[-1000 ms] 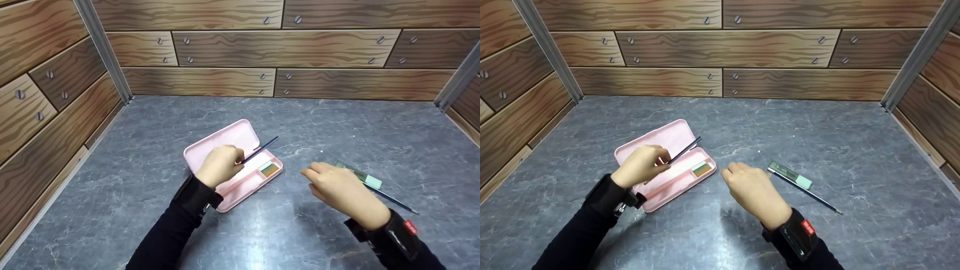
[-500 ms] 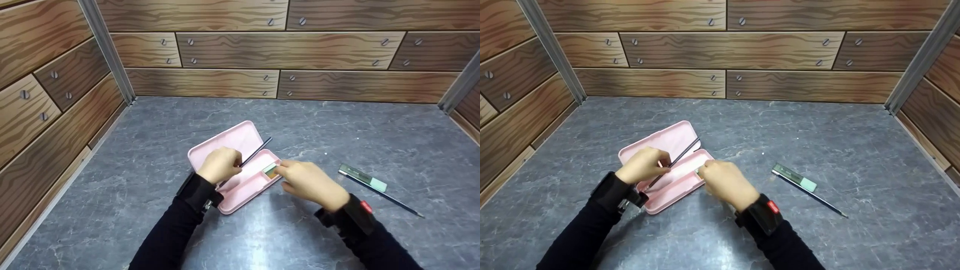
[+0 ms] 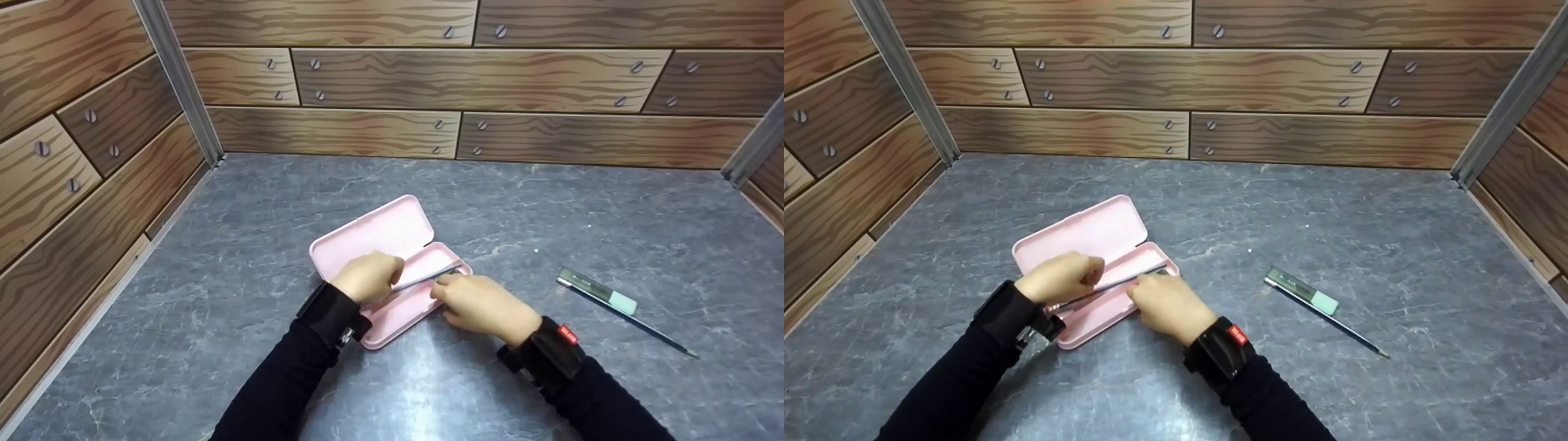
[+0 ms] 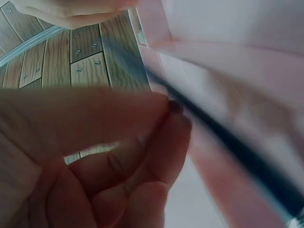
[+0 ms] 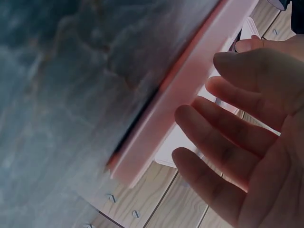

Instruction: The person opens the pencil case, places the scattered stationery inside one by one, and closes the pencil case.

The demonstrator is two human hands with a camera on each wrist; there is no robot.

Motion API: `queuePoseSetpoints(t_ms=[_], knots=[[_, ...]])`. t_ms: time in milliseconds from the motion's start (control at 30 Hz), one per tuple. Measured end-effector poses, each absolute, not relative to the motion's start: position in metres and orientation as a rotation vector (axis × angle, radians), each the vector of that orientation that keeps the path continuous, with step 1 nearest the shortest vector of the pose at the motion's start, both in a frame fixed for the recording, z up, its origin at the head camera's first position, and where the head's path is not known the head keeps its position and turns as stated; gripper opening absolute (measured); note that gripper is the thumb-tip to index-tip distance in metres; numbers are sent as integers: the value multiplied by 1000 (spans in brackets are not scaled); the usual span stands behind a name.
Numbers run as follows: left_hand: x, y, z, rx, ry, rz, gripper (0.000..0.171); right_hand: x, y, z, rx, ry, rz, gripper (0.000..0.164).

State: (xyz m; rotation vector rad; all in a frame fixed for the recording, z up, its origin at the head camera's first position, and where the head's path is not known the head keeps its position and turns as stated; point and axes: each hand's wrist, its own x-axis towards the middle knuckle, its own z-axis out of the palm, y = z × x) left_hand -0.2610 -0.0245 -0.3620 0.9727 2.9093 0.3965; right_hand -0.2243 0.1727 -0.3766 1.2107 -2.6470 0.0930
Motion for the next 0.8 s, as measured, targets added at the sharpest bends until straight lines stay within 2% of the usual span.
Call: queuePoseSetpoints(t_ms=[167,567,800], knots=[[-261,-25,-362,982,2861,374,16,-224,172,-379,1215,-2654,95,16],[-261,-25,-363,963,2842,300,7,-223,172,-378,1204,-2680,99,17],[-257,-23,-361,988,2870,288,9,-223,172,-378,1200,-2668,76,17]])
